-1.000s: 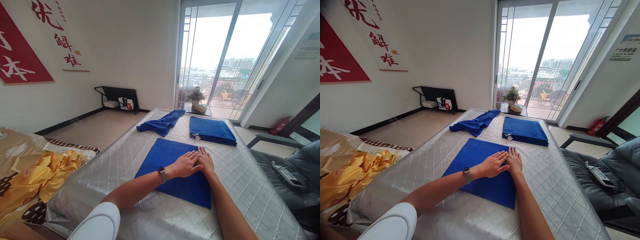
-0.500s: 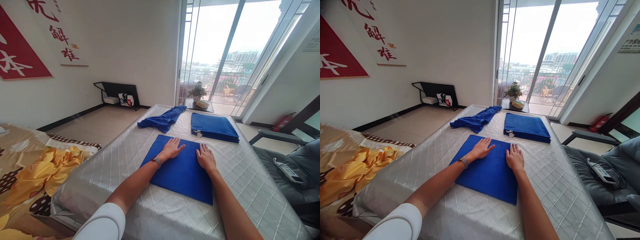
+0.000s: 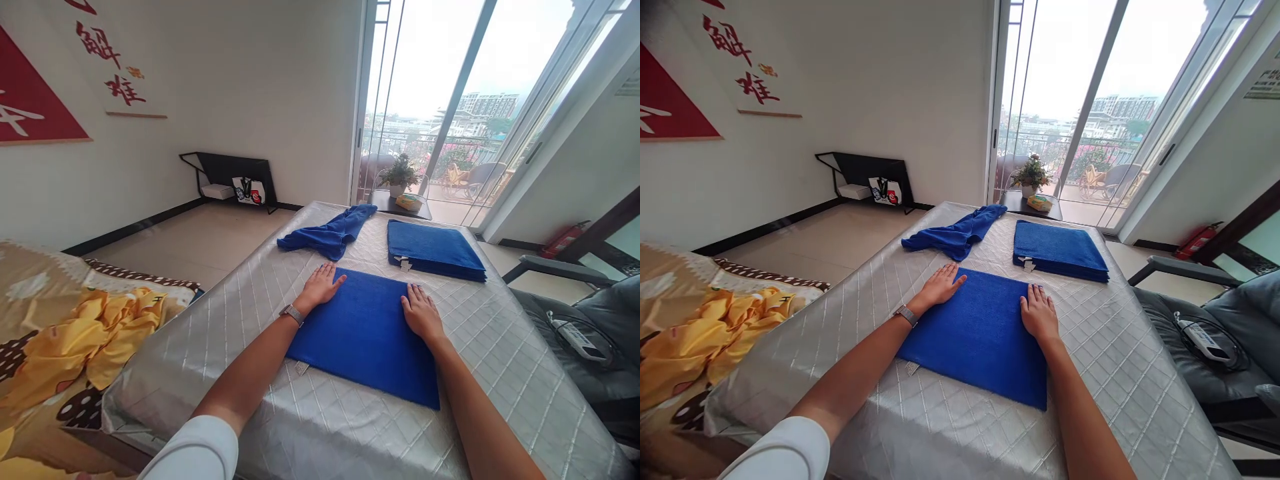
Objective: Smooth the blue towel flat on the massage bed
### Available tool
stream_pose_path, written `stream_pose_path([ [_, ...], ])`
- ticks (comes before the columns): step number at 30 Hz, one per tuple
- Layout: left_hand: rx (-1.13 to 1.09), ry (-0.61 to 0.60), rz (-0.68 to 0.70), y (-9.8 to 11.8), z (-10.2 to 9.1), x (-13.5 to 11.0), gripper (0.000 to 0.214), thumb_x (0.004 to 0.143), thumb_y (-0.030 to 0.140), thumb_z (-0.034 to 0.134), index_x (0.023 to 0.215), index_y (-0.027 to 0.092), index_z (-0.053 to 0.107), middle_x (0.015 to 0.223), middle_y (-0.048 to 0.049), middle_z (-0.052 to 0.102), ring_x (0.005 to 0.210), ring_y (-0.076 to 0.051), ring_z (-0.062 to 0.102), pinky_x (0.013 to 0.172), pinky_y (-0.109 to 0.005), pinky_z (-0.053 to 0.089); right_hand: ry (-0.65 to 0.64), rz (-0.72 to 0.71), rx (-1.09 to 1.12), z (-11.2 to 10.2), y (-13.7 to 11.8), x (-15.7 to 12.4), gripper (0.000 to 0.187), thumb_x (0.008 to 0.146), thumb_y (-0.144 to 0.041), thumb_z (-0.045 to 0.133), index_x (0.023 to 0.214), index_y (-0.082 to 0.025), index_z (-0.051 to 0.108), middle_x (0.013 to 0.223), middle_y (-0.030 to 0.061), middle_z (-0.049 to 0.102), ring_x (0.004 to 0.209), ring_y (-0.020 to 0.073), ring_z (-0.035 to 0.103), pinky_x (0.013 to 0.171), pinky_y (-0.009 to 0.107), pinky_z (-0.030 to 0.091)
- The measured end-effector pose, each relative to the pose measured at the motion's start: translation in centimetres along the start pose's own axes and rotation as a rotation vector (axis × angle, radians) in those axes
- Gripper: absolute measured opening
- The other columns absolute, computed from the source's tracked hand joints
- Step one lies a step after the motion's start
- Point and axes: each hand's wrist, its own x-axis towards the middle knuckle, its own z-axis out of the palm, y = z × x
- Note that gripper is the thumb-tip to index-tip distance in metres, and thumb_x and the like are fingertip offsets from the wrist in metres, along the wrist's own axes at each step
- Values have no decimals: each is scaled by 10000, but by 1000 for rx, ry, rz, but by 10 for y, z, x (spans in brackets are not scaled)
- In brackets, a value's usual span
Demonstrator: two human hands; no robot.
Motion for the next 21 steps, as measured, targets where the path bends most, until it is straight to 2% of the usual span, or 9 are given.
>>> stream_pose_path([
  [4, -12, 41, 4, -12, 3, 1, 853, 981, 679, 73, 1556, 78, 262, 1615, -164, 260, 1500, -279, 220, 1217, -447, 183, 10, -9, -33, -2, -1, -2, 622, 1021, -377, 158, 1567, -102, 269, 1638, 78, 245, 1507, 206, 197, 1222, 393, 156],
  [9, -8, 49, 6, -13, 6, 2, 872, 984, 677, 85, 1542, 34, 277, 1610, -192, 254, 1502, -278, 214, 1221, -426, 173, 102, -43, -134, -9, -9, -14, 616, 1014, -332, 169, 1556, -64, 283, 1637, 102, 238, 1515, 215, 160, 1230, 416, 88],
  [11, -14, 49, 5, -12, 7, 3, 866, 982, 682, 85, 1547, 53, 276, 1611, -183, 259, 1501, -279, 217, 1220, -436, 175, 69, -41, -127, -12, -13, -20, 630, 1015, -346, 151, 1560, -51, 265, 1640, 106, 223, 1517, 218, 152, 1229, 417, 98],
  [16, -5, 85, -20, -11, 6, 1, 864, 979, 688, 79, 1548, 72, 284, 1607, -164, 284, 1499, -268, 226, 1222, -427, 178, -106, 5, -76, -10, -18, -29, 686, 1015, -440, 130, 1580, -54, 186, 1654, 109, 152, 1521, 230, 134, 1225, 426, 138],
  [21, 58, 200, 15, 2, -11, -8, 830, 996, 650, 98, 1546, 60, 290, 1611, -159, 280, 1503, -268, 217, 1233, -421, 152, -135, 41, -79, -4, -20, -29, 699, 1015, -462, 136, 1586, -59, 143, 1661, 102, 104, 1525, 235, 108, 1224, 445, 130],
])
